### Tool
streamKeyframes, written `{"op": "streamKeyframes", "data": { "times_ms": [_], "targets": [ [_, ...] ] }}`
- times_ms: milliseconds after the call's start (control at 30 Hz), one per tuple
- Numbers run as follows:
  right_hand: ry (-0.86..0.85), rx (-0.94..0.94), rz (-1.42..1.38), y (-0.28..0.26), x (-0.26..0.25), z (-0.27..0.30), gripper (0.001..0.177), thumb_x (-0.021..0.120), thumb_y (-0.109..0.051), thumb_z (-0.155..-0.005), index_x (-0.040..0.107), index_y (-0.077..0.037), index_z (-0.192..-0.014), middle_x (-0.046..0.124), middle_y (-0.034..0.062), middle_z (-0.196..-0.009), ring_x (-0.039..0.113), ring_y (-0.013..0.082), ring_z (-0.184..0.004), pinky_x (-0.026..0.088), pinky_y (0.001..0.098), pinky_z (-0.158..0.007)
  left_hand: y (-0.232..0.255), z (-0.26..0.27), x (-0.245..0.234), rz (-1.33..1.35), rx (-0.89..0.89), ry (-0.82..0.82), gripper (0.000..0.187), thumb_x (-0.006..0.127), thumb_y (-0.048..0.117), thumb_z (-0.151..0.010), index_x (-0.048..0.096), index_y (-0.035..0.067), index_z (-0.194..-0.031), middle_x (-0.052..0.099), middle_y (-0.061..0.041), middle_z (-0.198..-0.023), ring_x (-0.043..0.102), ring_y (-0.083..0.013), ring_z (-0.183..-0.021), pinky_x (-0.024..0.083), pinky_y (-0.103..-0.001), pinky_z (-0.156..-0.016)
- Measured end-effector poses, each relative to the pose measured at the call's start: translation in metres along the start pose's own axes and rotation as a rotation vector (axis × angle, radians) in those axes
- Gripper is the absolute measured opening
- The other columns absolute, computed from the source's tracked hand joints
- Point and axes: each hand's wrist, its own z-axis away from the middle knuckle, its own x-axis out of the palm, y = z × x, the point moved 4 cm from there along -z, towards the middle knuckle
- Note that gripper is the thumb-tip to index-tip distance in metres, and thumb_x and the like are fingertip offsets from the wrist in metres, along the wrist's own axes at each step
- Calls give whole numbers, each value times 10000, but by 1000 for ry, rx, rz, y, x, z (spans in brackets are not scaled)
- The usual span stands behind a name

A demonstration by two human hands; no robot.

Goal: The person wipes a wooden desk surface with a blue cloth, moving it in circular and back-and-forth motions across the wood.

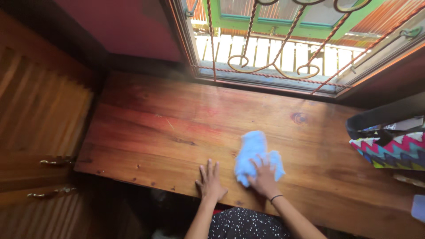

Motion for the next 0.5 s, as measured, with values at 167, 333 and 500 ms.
{"op": "streamKeyframes", "data": {
  "times_ms": [167,333,500],
  "targets": [
    [-427,-418,-13,-77,14,29,645,800,-428,-741,564,-257,-1316,405,62,-1521,214,396,-1498,171,763,-1118,-31,-10,-24,99,-153,26,1314,936,398,-677,38,289,-1631,-110,-5,-1718,-74,-464,-1557,262,-770,-1127],
    [-460,-301,24,-69,12,-3,738,823,-455,-729,548,-295,-1395,372,35,-1594,191,392,-1484,165,764,-1095,-62,-20,-32,83,-220,-9,1450,979,347,-603,-22,292,-1650,-162,0,-1726,-82,-502,-1553,307,-744,-1120],
    [-79,24,-36,-71,30,-47,687,815,-401,-722,559,-267,-1346,408,67,-1535,276,380,-1486,245,741,-1096,-88,-15,-28,47,-81,61,1482,999,397,-590,-36,210,-1635,-174,-72,-1704,-108,-533,-1520,169,-755,-1162]
  ]
}}
